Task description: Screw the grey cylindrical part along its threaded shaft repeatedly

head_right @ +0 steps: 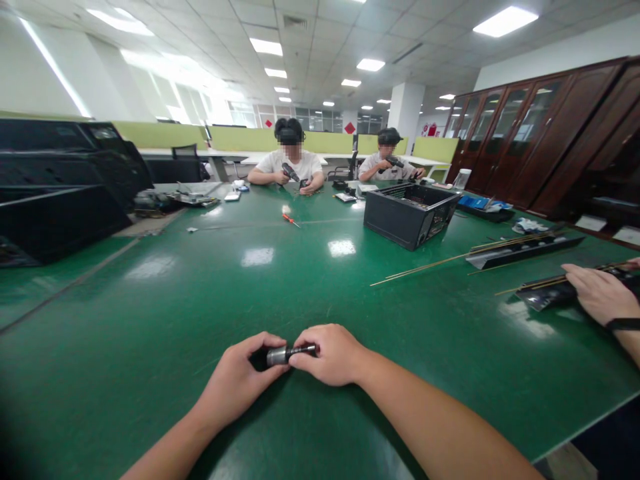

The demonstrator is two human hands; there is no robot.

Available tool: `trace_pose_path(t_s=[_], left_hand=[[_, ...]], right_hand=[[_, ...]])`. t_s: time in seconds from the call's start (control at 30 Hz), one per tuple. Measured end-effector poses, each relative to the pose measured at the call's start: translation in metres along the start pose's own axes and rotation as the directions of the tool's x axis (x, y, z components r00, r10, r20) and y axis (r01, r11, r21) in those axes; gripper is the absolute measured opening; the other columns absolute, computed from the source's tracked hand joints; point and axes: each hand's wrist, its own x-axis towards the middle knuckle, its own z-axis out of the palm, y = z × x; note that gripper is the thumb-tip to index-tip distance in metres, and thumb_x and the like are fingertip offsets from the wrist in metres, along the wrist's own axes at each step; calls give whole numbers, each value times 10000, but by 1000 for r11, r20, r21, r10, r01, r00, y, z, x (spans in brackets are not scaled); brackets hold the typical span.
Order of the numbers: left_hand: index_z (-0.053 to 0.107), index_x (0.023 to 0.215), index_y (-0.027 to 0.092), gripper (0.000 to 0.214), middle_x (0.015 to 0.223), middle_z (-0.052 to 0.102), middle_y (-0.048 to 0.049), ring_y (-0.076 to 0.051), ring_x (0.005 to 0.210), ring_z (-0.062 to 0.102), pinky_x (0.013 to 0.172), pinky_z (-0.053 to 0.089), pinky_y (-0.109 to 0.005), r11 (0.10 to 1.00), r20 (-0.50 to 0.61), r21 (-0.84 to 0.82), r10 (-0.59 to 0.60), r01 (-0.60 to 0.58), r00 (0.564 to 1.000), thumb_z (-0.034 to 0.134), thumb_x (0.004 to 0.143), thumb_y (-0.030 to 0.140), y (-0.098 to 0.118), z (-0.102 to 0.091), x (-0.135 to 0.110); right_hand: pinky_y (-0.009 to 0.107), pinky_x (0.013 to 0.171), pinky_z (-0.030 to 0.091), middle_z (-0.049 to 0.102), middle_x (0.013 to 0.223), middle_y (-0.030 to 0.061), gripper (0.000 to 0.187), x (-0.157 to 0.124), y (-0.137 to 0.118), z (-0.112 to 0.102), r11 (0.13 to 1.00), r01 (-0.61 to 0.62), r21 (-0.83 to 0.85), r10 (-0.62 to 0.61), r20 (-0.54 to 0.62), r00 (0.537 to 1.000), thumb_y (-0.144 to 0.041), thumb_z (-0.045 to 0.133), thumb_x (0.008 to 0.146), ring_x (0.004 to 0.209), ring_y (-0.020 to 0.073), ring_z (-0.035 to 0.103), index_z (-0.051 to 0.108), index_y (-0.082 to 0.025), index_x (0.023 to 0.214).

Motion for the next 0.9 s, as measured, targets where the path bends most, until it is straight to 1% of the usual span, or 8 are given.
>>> trace_pose_path(t_s=[0.23,0.4,0.53,0.67,0.9], left_hand=[[712,887,238,169,856,737,14,-210,827,682,758,486,-308,999,-8,-19,-50,50,999,685,723,206,3,-1,0],[714,893,230,186,869,739,7,-215,842,683,779,488,-320,996,-18,-46,-74,73,997,695,710,202,0,0,0],[718,888,229,200,870,742,5,-215,840,683,777,486,-318,995,-23,-60,-87,85,996,702,693,188,-1,0,-1],[722,876,232,204,865,741,9,-208,834,680,778,485,-312,992,-23,-66,-107,105,994,716,679,179,-2,0,-1],[729,879,238,223,884,745,7,-211,857,683,802,492,-314,992,-29,-79,-103,100,994,721,671,158,-4,1,-2]], right_hand=[[215,555,348,595,731,-49,228,-3,2,1,1000,-22,15,23,-6,1000,-327,755,759,598,102,498,686,-221,948],[208,530,345,591,724,-52,221,-3,5,5,996,-63,70,63,8,998,-318,749,758,563,94,472,680,-220,943],[207,540,347,606,737,-46,219,-3,6,6,995,-64,76,64,2,998,-313,751,755,567,93,478,683,-215,939],[207,523,329,584,697,-50,228,-4,5,5,995,-63,79,64,-7,998,-314,763,739,552,92,469,686,-207,924],[209,530,334,565,673,-54,192,-4,2,4,991,-78,106,80,-11,997,-300,749,754,550,91,468,681,-202,903]])
